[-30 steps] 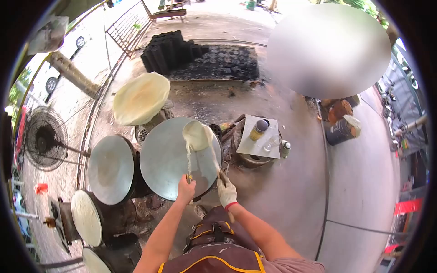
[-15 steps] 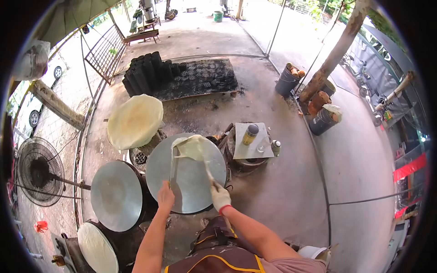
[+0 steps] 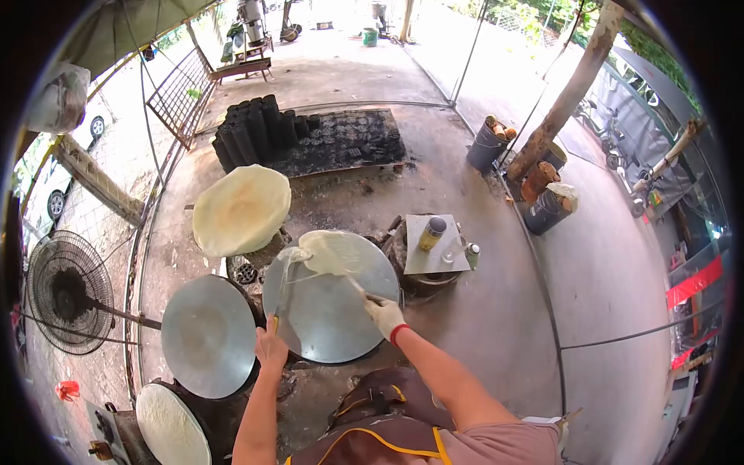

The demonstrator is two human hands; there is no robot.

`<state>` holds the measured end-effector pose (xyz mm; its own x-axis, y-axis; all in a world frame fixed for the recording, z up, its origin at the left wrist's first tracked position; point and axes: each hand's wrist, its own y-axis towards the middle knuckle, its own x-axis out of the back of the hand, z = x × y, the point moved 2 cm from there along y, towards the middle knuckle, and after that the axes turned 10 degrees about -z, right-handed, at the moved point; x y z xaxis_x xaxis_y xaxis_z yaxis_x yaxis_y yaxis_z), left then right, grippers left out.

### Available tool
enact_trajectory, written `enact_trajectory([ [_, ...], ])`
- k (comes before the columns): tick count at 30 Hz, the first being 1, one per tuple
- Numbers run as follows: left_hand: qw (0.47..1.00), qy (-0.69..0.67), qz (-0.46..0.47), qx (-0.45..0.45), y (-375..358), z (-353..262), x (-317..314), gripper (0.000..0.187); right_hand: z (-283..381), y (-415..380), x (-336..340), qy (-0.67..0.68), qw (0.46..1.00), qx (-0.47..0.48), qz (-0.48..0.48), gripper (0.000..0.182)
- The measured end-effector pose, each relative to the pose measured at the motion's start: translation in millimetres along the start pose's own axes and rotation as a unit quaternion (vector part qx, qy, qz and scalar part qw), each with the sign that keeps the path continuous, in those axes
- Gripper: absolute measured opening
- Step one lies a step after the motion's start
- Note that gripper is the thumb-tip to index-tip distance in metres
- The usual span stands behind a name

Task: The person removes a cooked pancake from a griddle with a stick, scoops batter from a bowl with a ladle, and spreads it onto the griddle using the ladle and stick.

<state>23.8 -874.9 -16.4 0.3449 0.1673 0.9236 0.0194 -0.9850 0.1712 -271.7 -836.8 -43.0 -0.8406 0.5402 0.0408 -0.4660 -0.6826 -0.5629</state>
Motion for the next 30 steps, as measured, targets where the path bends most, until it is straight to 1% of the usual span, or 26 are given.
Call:
enact_trajectory([
  [1,1.000,-0.004,-0.001,0.004,-1,7,3,0.052,-9,7,4,0.016,0.999,0.040,-0.025,0.030],
  [2,1.000,-0.008,-0.004,0.009,-2,13,5,0.055,-39,25,-5,0.154,0.985,0.046,-0.057,0.030],
  [3,1.000,-0.005,-0.007,0.002,-5,17,7,0.056,-39,26,-20,0.084,0.995,0.049,-0.024,0.030],
  [5,1.000,0.000,-0.009,-0.012,-15,23,11,0.059,-26,17,-45,-0.057,0.996,0.052,0.041,0.030],
  [6,1.000,0.000,-0.003,-0.005,-25,28,16,0.060,8,-6,-52,-0.126,0.988,0.042,0.078,0.031],
  [9,1.000,0.007,-0.001,0.025,-45,45,30,0.062,31,-15,-21,-0.165,0.976,-0.042,0.135,0.033],
  [10,0.999,0.017,-0.001,0.041,-57,57,34,0.063,21,-5,-6,-0.140,0.983,-0.005,0.119,0.033],
  [11,0.998,0.025,-0.002,0.059,-64,63,35,0.063,11,8,-2,-0.056,0.996,0.019,0.067,0.033],
  [12,0.997,0.016,0.020,0.079,-69,58,45,0.065,1,22,1,0.027,0.999,0.043,0.016,0.033],
  [13,0.997,0.009,0.018,0.074,-76,55,46,0.065,-14,35,4,0.112,0.991,0.062,-0.036,0.034],
  [14,0.998,0.002,0.015,0.068,-81,51,47,0.066,-28,52,-3,-0.124,0.966,0.223,-0.029,0.034],
  [15,0.998,-0.005,0.010,0.062,-84,46,47,0.066,-21,46,-17,-0.143,0.976,0.159,0.037,0.033],
  [17,0.998,-0.019,0.012,0.067,-94,39,50,0.067,23,6,-47,-0.180,0.969,0.022,0.165,0.032],
  [18,0.997,-0.021,0.007,0.068,-99,36,52,0.067,40,-4,-40,-0.221,0.957,-0.051,0.180,0.033],
  [19,0.997,-0.022,0.003,0.069,-105,34,54,0.067,40,1,-27,-0.220,0.959,-0.022,0.180,0.033],
  [21,0.995,-0.061,-0.031,0.077,-120,35,58,0.060,30,20,7,-0.220,0.958,0.039,0.181,0.034],
  [22,0.992,-0.077,-0.045,0.084,-129,39,56,0.058,15,40,15,-0.205,0.971,0.038,0.114,0.035],
  [23,0.990,-0.090,-0.055,0.091,-137,40,56,0.057,9,53,9,-0.224,0.965,0.097,0.091,0.036],
  [25,0.977,-0.169,-0.091,0.092,-141,29,51,0.051,9,58,-17,-0.256,0.942,0.212,0.046,0.037],
  [26,0.968,-0.207,-0.110,0.092,-141,21,48,0.048,12,51,-34,-0.263,0.926,0.237,0.133,0.036],
  [28,0.944,-0.272,-0.149,0.109,-137,2,43,0.043,35,30,-41,-0.303,0.917,0.113,0.231,0.036],
  [29,0.929,-0.306,-0.172,0.116,-133,-8,40,0.040,42,28,-41,-0.322,0.904,0.053,0.277,0.036],
  [30,0.915,-0.334,-0.163,0.159,-133,-12,38,0.035,42,32,-28,-0.321,0.897,0.052,0.299,0.034],
])
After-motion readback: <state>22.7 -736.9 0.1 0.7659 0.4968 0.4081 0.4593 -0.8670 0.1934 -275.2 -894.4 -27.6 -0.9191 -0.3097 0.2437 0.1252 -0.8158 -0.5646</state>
